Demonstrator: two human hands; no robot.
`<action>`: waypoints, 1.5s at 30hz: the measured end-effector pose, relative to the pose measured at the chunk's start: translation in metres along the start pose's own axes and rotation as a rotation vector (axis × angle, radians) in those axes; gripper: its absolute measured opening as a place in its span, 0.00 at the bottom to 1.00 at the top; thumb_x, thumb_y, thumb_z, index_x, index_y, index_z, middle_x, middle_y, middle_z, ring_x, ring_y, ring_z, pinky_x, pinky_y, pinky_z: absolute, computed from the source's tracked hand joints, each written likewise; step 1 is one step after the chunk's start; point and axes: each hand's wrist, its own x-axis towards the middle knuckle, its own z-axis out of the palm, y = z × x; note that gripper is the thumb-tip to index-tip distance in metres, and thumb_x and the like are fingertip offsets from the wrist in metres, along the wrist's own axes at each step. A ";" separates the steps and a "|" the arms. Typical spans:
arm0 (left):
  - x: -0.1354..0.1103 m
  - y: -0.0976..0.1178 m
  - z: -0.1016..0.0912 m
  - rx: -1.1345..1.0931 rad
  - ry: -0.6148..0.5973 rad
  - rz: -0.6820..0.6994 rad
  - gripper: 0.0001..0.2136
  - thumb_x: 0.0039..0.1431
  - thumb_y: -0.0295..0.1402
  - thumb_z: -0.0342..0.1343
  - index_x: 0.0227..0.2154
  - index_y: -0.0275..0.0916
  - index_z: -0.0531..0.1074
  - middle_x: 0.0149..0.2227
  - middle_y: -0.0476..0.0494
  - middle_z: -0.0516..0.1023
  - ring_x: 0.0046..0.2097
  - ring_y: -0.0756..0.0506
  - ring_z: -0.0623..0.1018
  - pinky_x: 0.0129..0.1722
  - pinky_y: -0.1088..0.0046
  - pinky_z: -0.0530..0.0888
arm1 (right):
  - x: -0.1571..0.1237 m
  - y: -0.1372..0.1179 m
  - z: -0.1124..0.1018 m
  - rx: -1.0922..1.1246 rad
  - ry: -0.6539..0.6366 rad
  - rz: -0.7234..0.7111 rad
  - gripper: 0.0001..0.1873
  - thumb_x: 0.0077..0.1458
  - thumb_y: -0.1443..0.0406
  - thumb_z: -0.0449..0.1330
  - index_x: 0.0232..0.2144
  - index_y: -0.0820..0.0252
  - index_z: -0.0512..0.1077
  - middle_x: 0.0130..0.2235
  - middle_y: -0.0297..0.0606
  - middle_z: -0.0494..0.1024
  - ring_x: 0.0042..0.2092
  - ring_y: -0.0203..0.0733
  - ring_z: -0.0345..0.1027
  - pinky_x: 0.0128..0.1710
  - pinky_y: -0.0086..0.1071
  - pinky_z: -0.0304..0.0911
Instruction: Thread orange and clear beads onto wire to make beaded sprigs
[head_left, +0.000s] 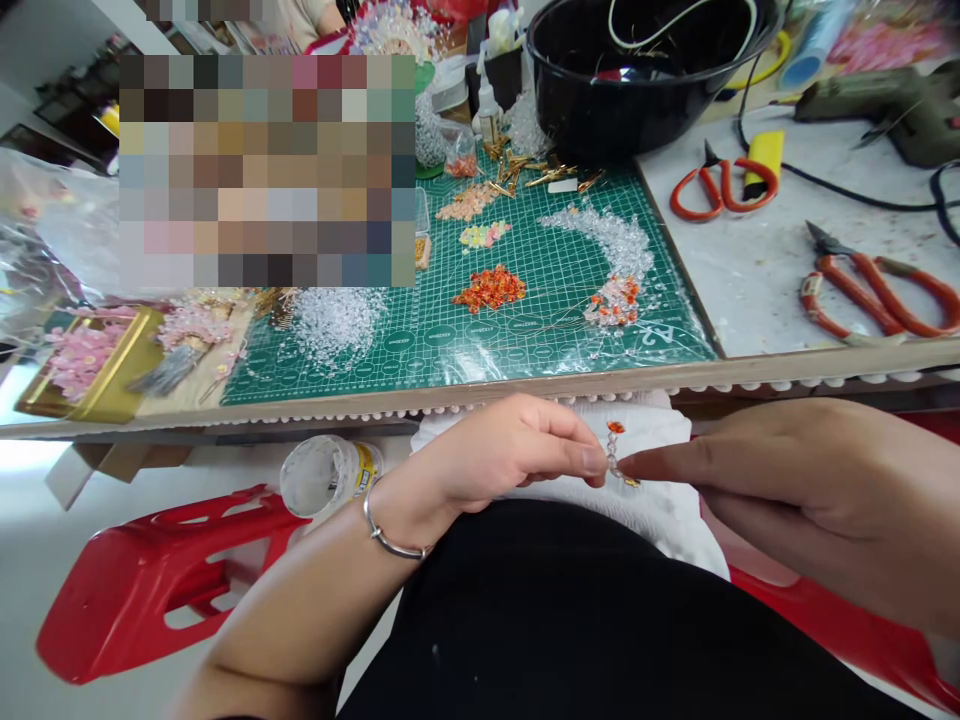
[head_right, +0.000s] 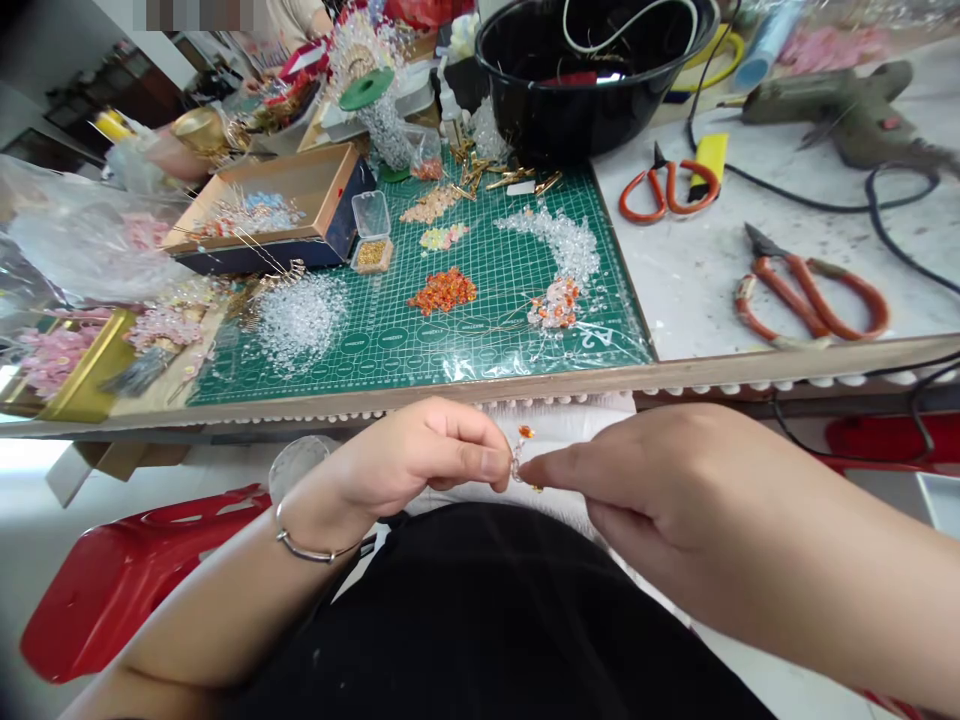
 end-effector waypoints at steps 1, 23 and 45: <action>0.000 0.000 0.000 -0.013 -0.009 -0.004 0.14 0.55 0.43 0.65 0.27 0.35 0.78 0.20 0.53 0.61 0.23 0.54 0.53 0.23 0.72 0.47 | 0.002 0.002 -0.003 0.000 -0.054 -0.058 0.22 0.55 0.70 0.58 0.45 0.38 0.81 0.25 0.27 0.81 0.21 0.38 0.72 0.19 0.31 0.61; -0.012 0.011 0.008 0.234 -0.022 0.195 0.08 0.62 0.33 0.59 0.30 0.35 0.77 0.30 0.50 0.75 0.34 0.52 0.71 0.37 0.75 0.67 | 0.004 -0.011 0.008 0.596 -0.314 0.447 0.11 0.67 0.57 0.53 0.46 0.46 0.73 0.42 0.36 0.78 0.44 0.46 0.72 0.43 0.34 0.69; -0.014 -0.010 0.017 0.179 0.159 0.151 0.11 0.63 0.40 0.60 0.32 0.39 0.66 0.24 0.56 0.62 0.27 0.53 0.61 0.27 0.76 0.60 | -0.002 -0.019 0.048 1.356 0.042 0.675 0.18 0.59 0.52 0.65 0.26 0.56 0.68 0.19 0.24 0.53 0.23 0.31 0.42 0.22 0.29 0.40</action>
